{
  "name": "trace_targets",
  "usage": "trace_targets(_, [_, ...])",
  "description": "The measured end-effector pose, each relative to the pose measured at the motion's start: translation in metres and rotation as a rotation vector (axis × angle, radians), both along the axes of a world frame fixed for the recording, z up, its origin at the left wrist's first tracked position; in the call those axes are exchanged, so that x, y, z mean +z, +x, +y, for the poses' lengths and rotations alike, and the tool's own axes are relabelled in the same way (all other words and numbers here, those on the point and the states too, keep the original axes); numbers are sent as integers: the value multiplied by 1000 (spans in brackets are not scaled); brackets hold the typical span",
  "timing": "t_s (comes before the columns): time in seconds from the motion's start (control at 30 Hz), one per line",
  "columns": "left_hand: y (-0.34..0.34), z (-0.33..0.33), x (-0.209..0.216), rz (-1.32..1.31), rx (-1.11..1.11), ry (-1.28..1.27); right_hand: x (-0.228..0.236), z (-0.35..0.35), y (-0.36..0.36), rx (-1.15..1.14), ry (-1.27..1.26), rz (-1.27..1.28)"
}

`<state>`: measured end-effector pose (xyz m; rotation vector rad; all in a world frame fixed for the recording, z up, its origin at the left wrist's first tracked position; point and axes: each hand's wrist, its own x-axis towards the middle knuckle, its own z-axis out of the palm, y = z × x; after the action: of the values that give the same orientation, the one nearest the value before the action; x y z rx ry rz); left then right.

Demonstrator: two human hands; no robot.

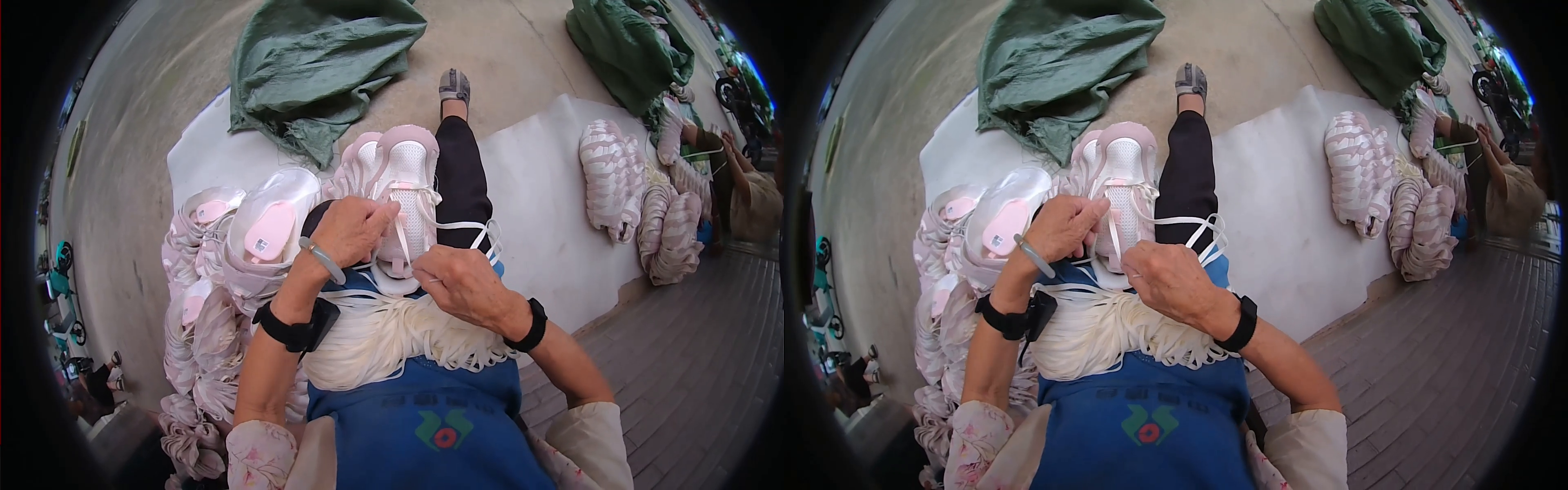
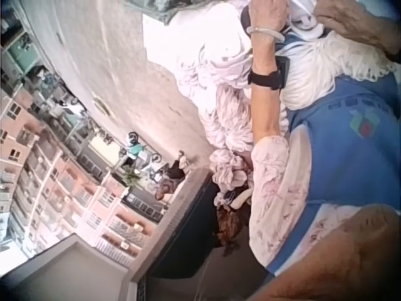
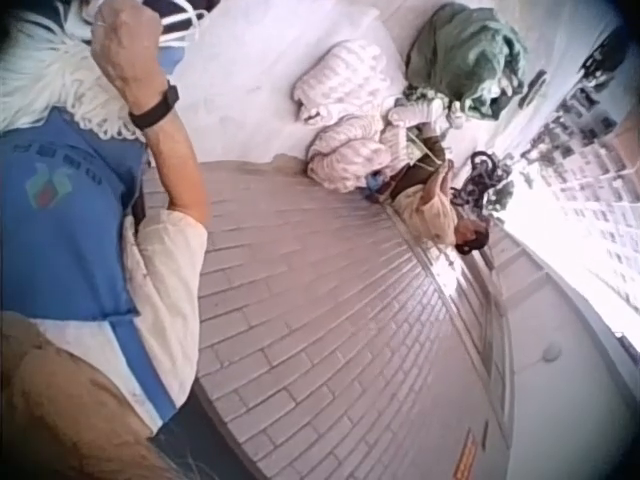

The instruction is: Lacing a pair of pink and white sneakers while sitting on the ground.

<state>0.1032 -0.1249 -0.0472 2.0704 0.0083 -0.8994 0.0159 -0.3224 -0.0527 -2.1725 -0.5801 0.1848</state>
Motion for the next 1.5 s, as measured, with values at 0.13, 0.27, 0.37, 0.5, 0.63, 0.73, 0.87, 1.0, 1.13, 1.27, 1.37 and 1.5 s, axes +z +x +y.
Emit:
trace_targets(0.13, [-22, -9, 10, 164, 32, -147, 2, -5, 7, -50, 52, 90])
trace_targets(0.27, [-34, -13, -11, 122, 162, -229, 4, -6, 13, -70, 88, 17])
trace_targets(0.37, [-43, -12, -8, 240, 430, -491, -10, -11, 26, -339, -28, -75])
trace_targets(0.5, [-46, -5, -8, 343, 536, -659, -21, -5, 36, -311, -62, -13])
trace_targets(0.63, [-52, 1, -17, 378, 467, -687, -24, 1, 41, -311, -132, -13])
trace_targets(0.73, [-55, 2, -19, 365, 418, -647, -29, 3, 40, -340, -70, -67])
trace_targets(0.87, [-57, 0, -16, 378, 431, -642, -7, -1, 38, -224, 47, 297])
trace_targets(1.0, [-57, 3, -14, 370, 404, -595, 16, 12, 19, 99, 173, 334])
trace_targets(1.13, [-54, -6, -11, 376, 373, -543, 24, 30, -4, 355, 173, 377])
trace_targets(1.27, [-61, -6, -28, 408, 494, -704, 25, 29, -3, 418, 124, 418])
trace_targets(1.37, [-61, -1, -13, 436, 512, -680, 23, 18, -1, 334, 203, 354])
trace_targets(1.5, [-59, 9, -2, 345, 391, -602, 41, 2, 1, 393, 111, 547])
